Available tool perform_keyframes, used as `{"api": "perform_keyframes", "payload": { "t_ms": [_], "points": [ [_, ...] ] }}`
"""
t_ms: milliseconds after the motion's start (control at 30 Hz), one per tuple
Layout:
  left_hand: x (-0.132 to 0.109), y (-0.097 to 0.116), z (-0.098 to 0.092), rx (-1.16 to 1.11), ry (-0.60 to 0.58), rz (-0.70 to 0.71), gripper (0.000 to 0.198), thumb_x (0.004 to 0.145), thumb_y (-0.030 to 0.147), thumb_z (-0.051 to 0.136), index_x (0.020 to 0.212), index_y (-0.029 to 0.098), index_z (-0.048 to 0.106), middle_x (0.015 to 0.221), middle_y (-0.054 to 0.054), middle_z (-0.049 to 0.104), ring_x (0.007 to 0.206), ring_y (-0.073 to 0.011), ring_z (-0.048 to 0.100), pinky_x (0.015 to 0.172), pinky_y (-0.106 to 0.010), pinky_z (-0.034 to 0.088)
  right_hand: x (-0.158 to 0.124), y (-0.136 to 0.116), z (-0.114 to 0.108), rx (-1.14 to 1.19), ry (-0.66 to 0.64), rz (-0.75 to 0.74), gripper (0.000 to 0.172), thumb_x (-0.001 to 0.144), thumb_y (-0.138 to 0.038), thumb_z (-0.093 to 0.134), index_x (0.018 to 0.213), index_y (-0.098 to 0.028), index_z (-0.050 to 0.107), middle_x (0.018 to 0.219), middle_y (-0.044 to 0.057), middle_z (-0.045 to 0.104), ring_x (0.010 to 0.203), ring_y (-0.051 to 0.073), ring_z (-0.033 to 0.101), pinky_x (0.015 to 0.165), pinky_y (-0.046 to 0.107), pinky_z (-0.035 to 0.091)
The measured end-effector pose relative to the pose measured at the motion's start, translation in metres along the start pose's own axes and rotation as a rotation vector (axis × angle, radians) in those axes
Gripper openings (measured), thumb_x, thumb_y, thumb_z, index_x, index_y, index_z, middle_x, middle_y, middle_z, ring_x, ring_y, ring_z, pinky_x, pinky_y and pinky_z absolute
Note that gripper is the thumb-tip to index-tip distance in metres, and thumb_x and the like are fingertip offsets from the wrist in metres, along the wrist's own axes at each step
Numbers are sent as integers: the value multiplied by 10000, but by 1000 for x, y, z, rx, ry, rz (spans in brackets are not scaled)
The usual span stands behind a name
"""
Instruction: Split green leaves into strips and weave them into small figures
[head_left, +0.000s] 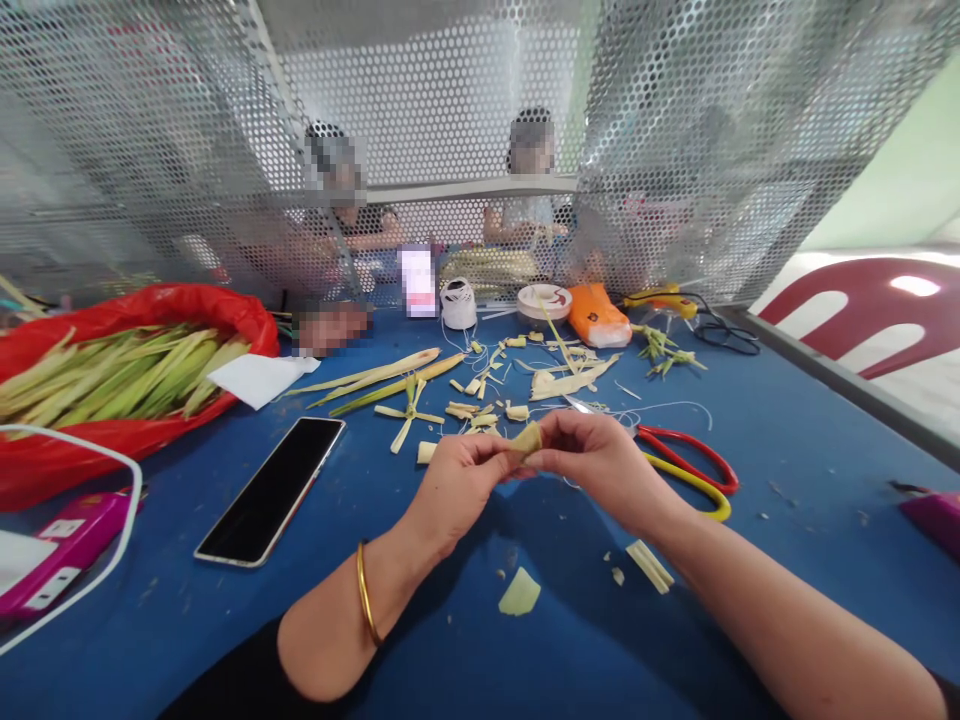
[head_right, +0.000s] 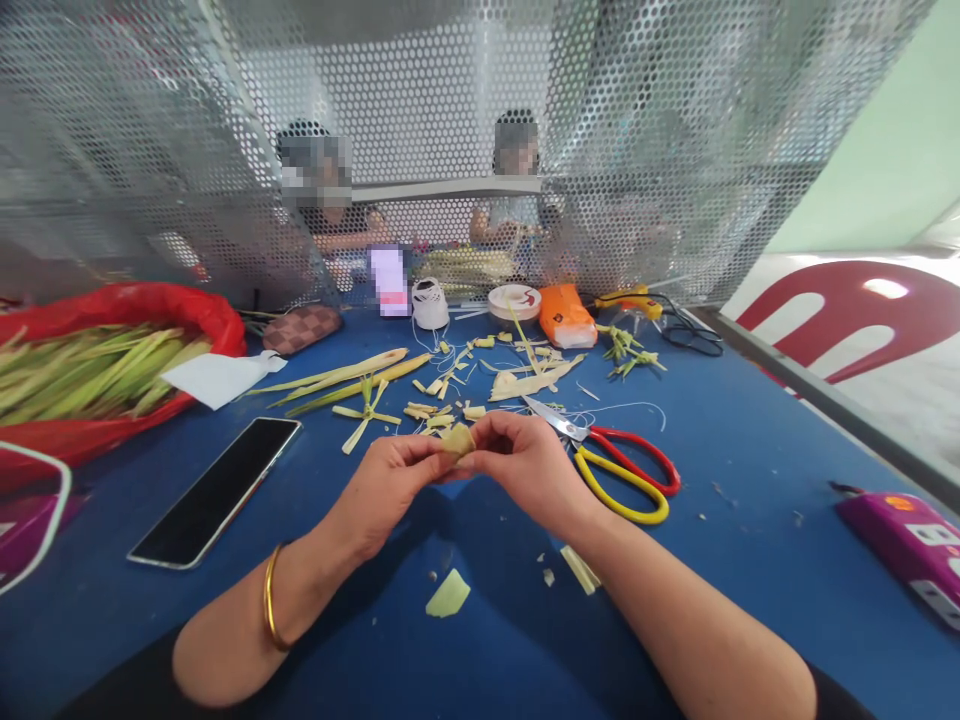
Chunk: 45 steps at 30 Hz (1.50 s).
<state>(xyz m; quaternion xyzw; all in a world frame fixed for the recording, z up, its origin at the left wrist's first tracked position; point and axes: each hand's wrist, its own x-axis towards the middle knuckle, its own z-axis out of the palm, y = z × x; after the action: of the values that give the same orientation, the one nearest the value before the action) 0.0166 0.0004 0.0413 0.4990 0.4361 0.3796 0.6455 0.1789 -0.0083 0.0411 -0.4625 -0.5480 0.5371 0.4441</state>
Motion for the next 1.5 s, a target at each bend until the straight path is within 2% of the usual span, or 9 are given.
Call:
{"api": "perform_keyframes", "payload": {
  "t_ms": [233, 500, 800, 967, 1133, 1200, 1267, 1400, 1500],
  "points": [
    [-3, -1, 4, -112, 40, -35, 194, 702, 275, 747, 864, 170, 769, 792, -56, 738, 756, -152, 662, 782, -264, 494, 1, 5, 3, 10, 164, 4, 133, 651, -281, 707, 661, -184, 617, 577, -40, 586, 571, 120, 519, 571, 265, 411],
    [-6, -16, 20, -402, 229, -102, 203, 577, 232, 834, 744, 155, 747, 758, -24, 723, 694, -109, 646, 766, -237, 507, -3, 12, 18, 136, 265, -35, 184, 672, -335, 718, 669, -198, 594, 642, -15, 616, 620, 137, 540, 619, 285, 454],
    [-6, -15, 20, -333, 245, -28, 147, 642, 253, 782, 749, 159, 749, 721, -21, 720, 644, -113, 644, 699, -235, 518, -4, 13, 19, 207, 229, -9, 239, 650, -353, 742, 659, -197, 561, 624, -33, 573, 584, 116, 499, 589, 264, 433],
    [-6, -13, 19, -272, 266, -43, 123, 640, 249, 777, 705, 148, 748, 651, -15, 704, 608, -102, 634, 660, -208, 510, -3, 20, 24, 65, 246, -85, 208, 695, -345, 711, 673, -203, 562, 611, -34, 552, 576, 123, 495, 564, 264, 417],
    [1, -14, 11, -262, 325, -75, 141, 634, 249, 772, 708, 133, 742, 631, -34, 706, 593, -120, 642, 656, -235, 520, 2, 5, 0, -266, 92, -81, 134, 774, -344, 617, 777, -213, 588, 729, 6, 634, 685, 175, 595, 648, 304, 465],
    [5, -15, 7, -270, 357, -70, 158, 628, 261, 775, 705, 128, 736, 650, -51, 717, 598, -128, 651, 662, -247, 524, -3, -4, -25, -669, 34, -94, 101, 782, -304, 602, 828, -214, 608, 794, 35, 666, 725, 211, 618, 643, 323, 448],
    [8, -14, 2, -272, 378, -64, 160, 628, 265, 769, 689, 123, 729, 670, -68, 724, 612, -132, 660, 660, -247, 525, -15, -6, -53, -1139, 83, -63, 133, 765, -273, 612, 882, -212, 632, 851, 74, 685, 751, 265, 632, 622, 345, 419],
    [14, -14, -5, -288, 391, -75, 157, 645, 257, 742, 692, 108, 729, 692, -88, 731, 635, -141, 673, 645, -239, 530, -41, 20, -99, -1557, 173, 164, 267, 734, -116, 550, 978, -156, 652, 782, 100, 680, 697, 277, 662, 563, 320, 399],
    [16, -16, -8, -302, 380, -74, 162, 659, 257, 733, 705, 102, 730, 704, -94, 735, 648, -143, 679, 651, -237, 535, -50, 41, -112, -1601, 195, 100, 514, 723, -29, 469, 1219, -124, 564, 883, 107, 679, 813, 267, 667, 681, 326, 443]
  ]
}}
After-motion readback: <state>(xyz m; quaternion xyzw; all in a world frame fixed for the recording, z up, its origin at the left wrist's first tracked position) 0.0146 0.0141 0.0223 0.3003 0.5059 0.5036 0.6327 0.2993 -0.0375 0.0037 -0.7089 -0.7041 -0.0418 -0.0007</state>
